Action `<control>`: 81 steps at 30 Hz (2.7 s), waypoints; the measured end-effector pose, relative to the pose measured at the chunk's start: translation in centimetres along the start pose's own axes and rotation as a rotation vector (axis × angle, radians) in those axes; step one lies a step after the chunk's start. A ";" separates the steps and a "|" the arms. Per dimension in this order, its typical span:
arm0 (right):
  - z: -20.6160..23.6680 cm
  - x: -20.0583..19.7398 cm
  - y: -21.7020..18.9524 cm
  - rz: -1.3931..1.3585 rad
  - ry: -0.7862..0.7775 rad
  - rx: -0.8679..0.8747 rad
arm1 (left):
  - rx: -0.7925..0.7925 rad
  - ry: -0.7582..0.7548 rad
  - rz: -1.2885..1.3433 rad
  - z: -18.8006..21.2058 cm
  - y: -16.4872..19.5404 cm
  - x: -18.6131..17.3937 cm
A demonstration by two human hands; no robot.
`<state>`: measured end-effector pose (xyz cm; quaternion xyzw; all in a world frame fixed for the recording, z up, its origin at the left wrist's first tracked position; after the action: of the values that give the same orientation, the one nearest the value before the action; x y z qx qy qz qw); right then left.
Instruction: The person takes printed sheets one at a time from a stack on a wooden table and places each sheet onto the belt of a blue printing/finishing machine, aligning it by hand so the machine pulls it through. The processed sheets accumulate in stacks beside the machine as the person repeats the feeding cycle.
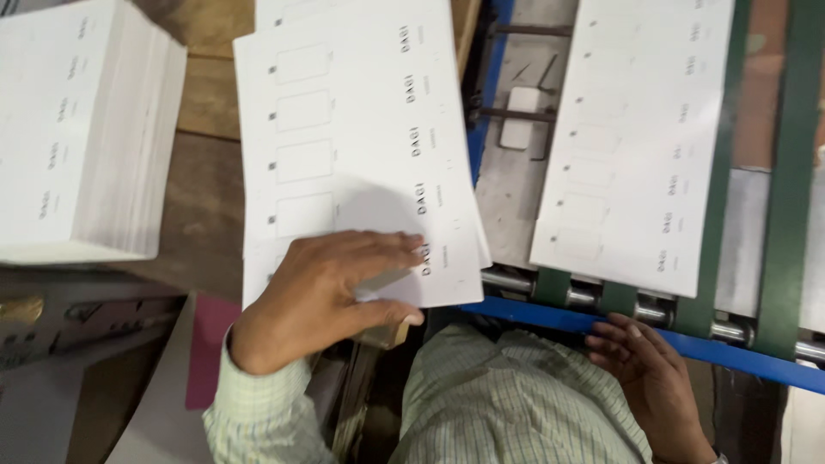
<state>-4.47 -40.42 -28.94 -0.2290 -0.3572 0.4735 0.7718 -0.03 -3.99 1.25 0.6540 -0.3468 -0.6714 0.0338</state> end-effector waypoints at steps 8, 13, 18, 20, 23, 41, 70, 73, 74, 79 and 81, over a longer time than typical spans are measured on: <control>2.6 8.6 -4.0 0.069 -0.309 -0.099 | 0.061 0.288 0.067 1.8 0.4 -1.9; 10.7 17.8 -8.5 -0.193 -1.067 -0.254 | 0.254 0.389 -0.229 -0.1 9.1 0.5; 6.3 15.3 -8.8 -0.160 -0.326 -0.229 | 0.249 0.337 -0.294 -0.9 12.2 5.3; 4.1 12.4 -9.6 -0.080 -0.115 -0.307 | 0.177 0.362 -0.355 0.5 10.3 5.0; 1.1 7.2 -10.8 -0.062 0.108 -0.413 | 0.032 0.306 -0.565 2.7 6.5 3.9; -4.3 -2.5 -5.0 -0.144 0.267 -0.483 | -0.077 0.440 -0.630 2.9 3.7 4.4; -2.2 2.0 -10.1 -0.155 0.378 -0.292 | -0.046 0.249 -0.744 0.2 4.1 4.4; -2.8 -1.1 -9.6 -0.314 0.317 -0.417 | -0.013 0.263 -0.756 0.0 4.1 3.9; -2.6 -1.5 -9.1 -0.276 0.275 -0.449 | -0.002 0.282 -0.746 0.0 4.1 3.7; -0.7 -3.5 -4.1 -0.136 0.313 -0.365 | -0.026 0.342 -0.628 0.6 4.0 3.5; -0.6 -3.1 -3.2 -0.112 0.280 -0.368 | -0.036 0.336 -0.627 0.8 4.0 3.6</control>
<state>-3.10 -44.59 -28.17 -0.4090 -0.3391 0.3207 0.7842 -2.87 -8.48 0.09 0.8292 -0.1070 -0.5384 -0.1057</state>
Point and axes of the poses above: each hand's wrist, its own z-axis away from the middle knuckle, its own x-axis out of the palm, y = z × x, the point moved 8 cm from there along -z, towards the middle knuckle, and after that the axes turned 4 degrees about -z, right-handed, at the moved point
